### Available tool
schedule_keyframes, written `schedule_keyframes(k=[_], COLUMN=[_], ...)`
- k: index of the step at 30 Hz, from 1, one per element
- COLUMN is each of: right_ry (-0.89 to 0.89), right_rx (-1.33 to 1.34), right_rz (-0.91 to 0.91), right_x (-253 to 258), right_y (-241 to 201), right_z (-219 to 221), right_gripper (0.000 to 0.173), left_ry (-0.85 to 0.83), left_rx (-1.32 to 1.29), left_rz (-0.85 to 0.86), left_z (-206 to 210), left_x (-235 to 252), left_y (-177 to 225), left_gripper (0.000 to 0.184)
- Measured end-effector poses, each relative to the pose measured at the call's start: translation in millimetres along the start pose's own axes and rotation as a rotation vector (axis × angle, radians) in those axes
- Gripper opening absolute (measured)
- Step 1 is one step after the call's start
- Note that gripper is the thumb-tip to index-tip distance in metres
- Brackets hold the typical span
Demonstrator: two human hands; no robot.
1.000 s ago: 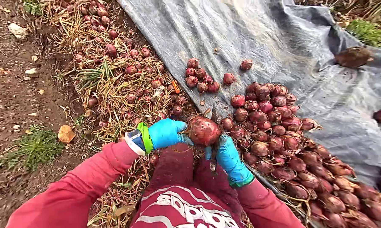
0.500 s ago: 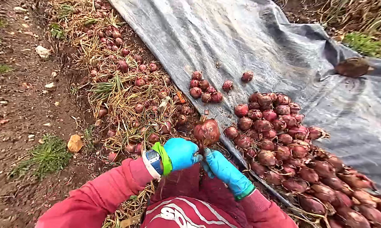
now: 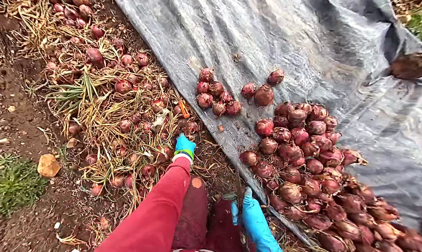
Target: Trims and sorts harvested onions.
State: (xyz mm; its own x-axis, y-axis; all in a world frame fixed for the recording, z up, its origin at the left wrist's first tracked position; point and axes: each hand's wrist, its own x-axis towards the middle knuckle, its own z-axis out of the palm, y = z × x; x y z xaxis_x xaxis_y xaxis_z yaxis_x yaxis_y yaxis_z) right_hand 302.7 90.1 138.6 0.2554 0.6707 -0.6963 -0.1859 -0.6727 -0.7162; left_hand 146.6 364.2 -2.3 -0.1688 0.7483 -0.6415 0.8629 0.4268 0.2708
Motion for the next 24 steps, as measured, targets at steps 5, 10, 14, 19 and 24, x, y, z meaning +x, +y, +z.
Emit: schedule_keyframes(k=[5, 10, 14, 19, 24], right_ry=[0.024, -0.232, -0.247, -0.171, -0.218], right_rx=[0.162, 0.094, -0.003, -0.195, -0.202], right_rz=[0.204, 0.105, -0.259, -0.47, -0.45], right_x=[28, 42, 13, -51, -106], right_y=[6, -11, -43, -40, -28], right_z=[6, 36, 41, 45, 38], right_gripper=[0.088, 0.078, 0.075, 0.089, 0.081], left_ry=[-0.067, -0.436, -0.572, -0.58, -0.335], left_rx=[-0.425, -0.603, -0.168, 0.345, 0.53], left_rz=[0.03, 0.29, 0.59, 0.824, 0.743], left_z=[-16, -85, -120, -172, -197], left_x=[-32, -140, -191, -258, -278], left_y=[-30, -32, -24, -42, -83], left_gripper=[0.097, 0.081, 0.068, 0.054, 0.06])
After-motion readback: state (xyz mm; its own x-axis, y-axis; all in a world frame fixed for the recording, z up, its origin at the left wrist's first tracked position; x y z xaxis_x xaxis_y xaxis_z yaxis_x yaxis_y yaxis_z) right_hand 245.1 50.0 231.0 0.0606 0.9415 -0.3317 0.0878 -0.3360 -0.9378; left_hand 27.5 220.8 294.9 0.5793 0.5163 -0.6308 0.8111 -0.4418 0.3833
